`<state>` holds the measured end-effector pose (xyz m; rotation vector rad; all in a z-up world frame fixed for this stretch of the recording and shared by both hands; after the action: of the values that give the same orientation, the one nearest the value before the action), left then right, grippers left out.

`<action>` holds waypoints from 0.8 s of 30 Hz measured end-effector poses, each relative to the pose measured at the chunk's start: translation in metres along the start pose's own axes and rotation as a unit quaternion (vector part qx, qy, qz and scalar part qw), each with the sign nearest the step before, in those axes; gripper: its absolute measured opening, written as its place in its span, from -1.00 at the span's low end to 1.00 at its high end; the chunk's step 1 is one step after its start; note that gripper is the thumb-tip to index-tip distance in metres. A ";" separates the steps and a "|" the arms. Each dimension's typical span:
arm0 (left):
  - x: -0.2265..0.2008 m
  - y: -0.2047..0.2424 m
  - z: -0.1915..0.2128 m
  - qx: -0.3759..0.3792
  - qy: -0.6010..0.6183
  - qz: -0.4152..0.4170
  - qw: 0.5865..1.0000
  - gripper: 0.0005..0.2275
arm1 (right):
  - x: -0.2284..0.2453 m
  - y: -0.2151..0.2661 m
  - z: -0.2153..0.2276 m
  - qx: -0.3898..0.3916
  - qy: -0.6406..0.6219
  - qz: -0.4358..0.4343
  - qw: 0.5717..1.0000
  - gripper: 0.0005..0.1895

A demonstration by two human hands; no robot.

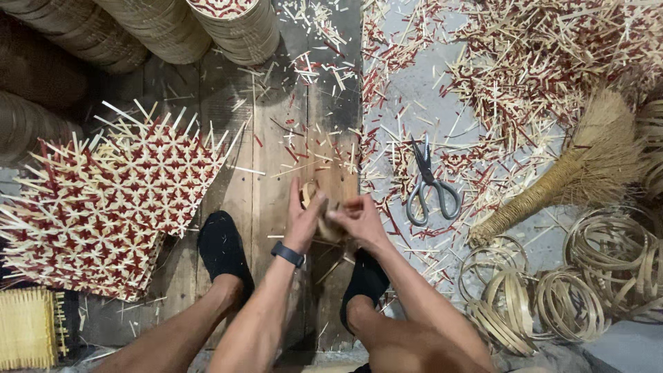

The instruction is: The person weaves together thin bamboo strips and star-patterned mats to form small decorative plates, using shears to trim excess material.

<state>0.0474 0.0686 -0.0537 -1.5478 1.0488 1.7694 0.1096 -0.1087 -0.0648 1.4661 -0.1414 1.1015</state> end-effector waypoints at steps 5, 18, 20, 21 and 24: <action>0.005 0.011 0.003 0.000 -0.062 -0.013 0.998 -0.43 | 0.018 0.008 -0.024 0.031 0.147 0.027 0.988 -0.11; -0.044 -0.007 0.024 -0.032 -0.191 -0.110 0.975 -0.61 | 0.061 0.032 -0.036 -0.089 0.130 0.067 0.985 -0.23; -0.044 -0.008 0.029 -0.033 -0.179 -0.103 0.978 -0.63 | 0.062 0.036 -0.038 -0.092 0.131 0.032 0.987 -0.22; -0.039 -0.008 0.032 -0.038 -0.160 -0.076 0.984 -0.63 | 0.067 0.039 -0.039 -0.092 0.127 0.041 0.987 -0.20; -0.027 -0.009 0.036 -0.046 -0.157 -0.051 0.985 -0.65 | 0.070 0.045 -0.038 -0.090 0.111 0.048 0.989 -0.17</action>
<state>0.0396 0.1057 -0.0274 -1.2929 0.7314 1.9335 0.0982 -0.0539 0.0074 1.1774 -0.1519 1.2871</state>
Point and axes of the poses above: each hand's wrist, its own y-axis away from the middle knuckle, its own z-axis out of the back of the hand, x = y × z, the point moved 9 cm from there along -y, towards the middle knuckle, and after that the axes turned 15 degrees about -z, right-handed, at the moved point
